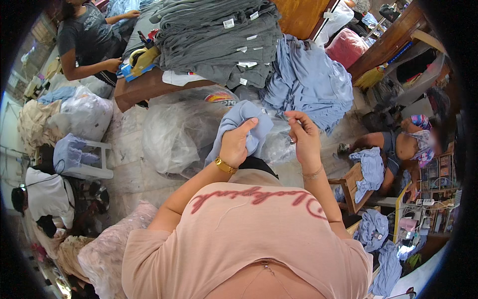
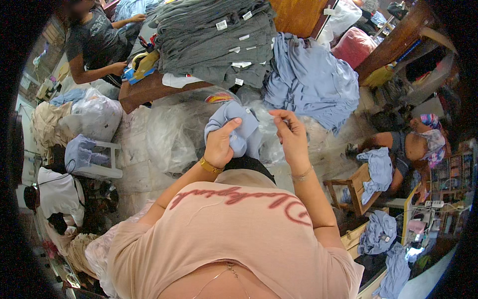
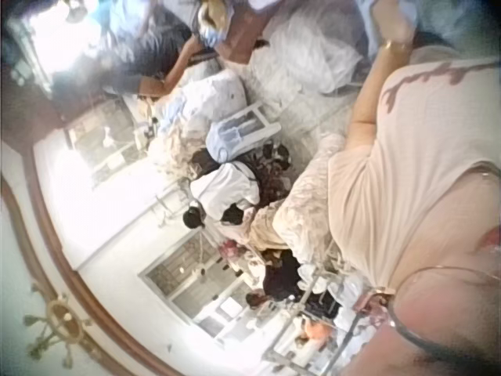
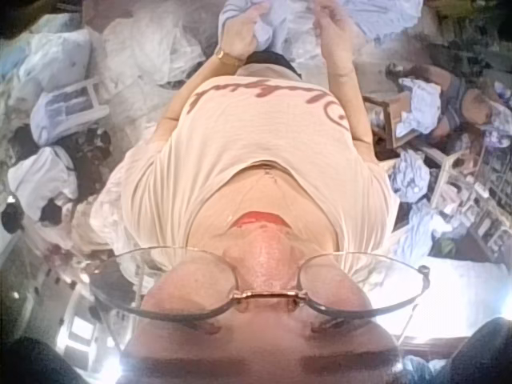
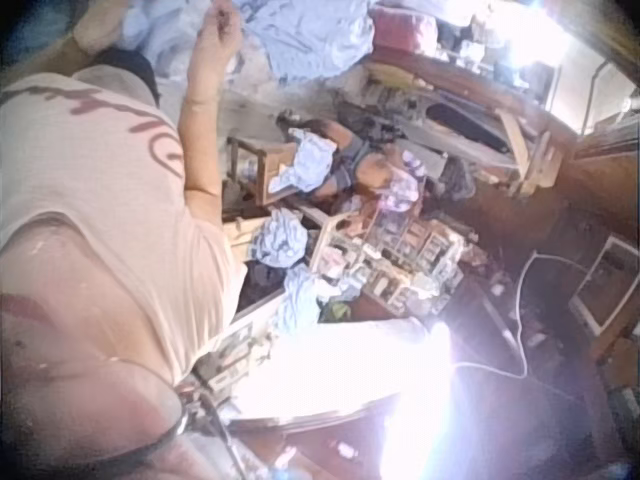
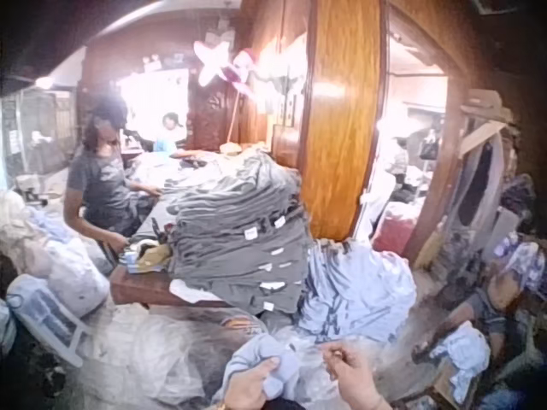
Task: The person picks up a light blue shirt, looks at the buttons, and uses a blue plastic tool to trim threads before placing the shirt onto a pile of garments.
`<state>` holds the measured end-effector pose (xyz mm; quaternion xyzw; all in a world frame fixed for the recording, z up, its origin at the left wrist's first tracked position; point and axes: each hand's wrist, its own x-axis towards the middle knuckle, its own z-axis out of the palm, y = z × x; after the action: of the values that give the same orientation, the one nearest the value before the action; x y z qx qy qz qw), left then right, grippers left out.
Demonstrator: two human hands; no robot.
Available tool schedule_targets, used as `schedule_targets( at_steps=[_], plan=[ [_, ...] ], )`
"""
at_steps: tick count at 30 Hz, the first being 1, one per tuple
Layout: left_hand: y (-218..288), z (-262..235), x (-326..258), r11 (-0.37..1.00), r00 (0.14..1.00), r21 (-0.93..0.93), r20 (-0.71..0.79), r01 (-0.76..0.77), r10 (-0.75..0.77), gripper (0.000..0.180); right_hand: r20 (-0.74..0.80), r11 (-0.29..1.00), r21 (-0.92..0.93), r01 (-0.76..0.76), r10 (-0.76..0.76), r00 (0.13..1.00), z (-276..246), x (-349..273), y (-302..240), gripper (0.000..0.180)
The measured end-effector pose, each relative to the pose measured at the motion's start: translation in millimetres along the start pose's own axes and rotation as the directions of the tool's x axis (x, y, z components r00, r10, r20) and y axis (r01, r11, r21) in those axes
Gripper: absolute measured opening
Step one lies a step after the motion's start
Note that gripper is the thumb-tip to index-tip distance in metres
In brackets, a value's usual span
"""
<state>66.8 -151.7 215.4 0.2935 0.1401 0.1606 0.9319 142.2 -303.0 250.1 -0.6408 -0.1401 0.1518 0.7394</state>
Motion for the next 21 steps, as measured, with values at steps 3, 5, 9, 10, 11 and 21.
schedule_targets(
  at_steps=[3, 5, 9, 10, 11, 21],
  plan=[
    [-1.2, 4.6, -0.2, 1.000, 1.000, 0.012, 0.012, 0.017, -0.017, 0.017, 0.029, 0.973, -0.189, 0.133, -0.129, 0.991, 11.9, 3.2, 1.0, 0.013],
    [-5.3, 1.5, 2.5, 0.999, 1.000, 0.046, 0.027, 0.009, -0.010, 0.018, 0.090, 0.960, -0.229, 0.163, -0.146, 0.985, 15.0, 5.9, 1.8, 0.012],
    [-13.3, -10.7, 3.8, 0.972, 0.997, 0.222, 0.037, -0.073, 0.066, 0.019, 0.149, 0.972, -0.232, 0.038, -0.003, 0.989, 23.9, 7.8, -9.4, 0.010],
    [-12.1, -7.3, 3.5, 0.965, 0.994, 0.238, 0.052, -0.107, 0.097, 0.020, 0.135, 0.976, -0.218, 0.000, 0.030, 0.990, 26.0, 8.5, -11.8, 0.010],
    [-10.6, -4.6, 3.0, 0.957, 0.990, 0.253, 0.066, -0.141, 0.128, 0.021, 0.137, 0.977, -0.213, 0.002, 0.027, 0.990, 25.8, 9.1, -11.2, 0.010],
    [-11.0, -11.5, 8.0, 0.865, 0.999, 0.500, 0.006, -0.031, 0.033, 0.022, 0.161, 0.839, -0.488, 0.241, -0.185, 0.970, 32.7, 14.9, 14.4, 0.010]
  ],
)
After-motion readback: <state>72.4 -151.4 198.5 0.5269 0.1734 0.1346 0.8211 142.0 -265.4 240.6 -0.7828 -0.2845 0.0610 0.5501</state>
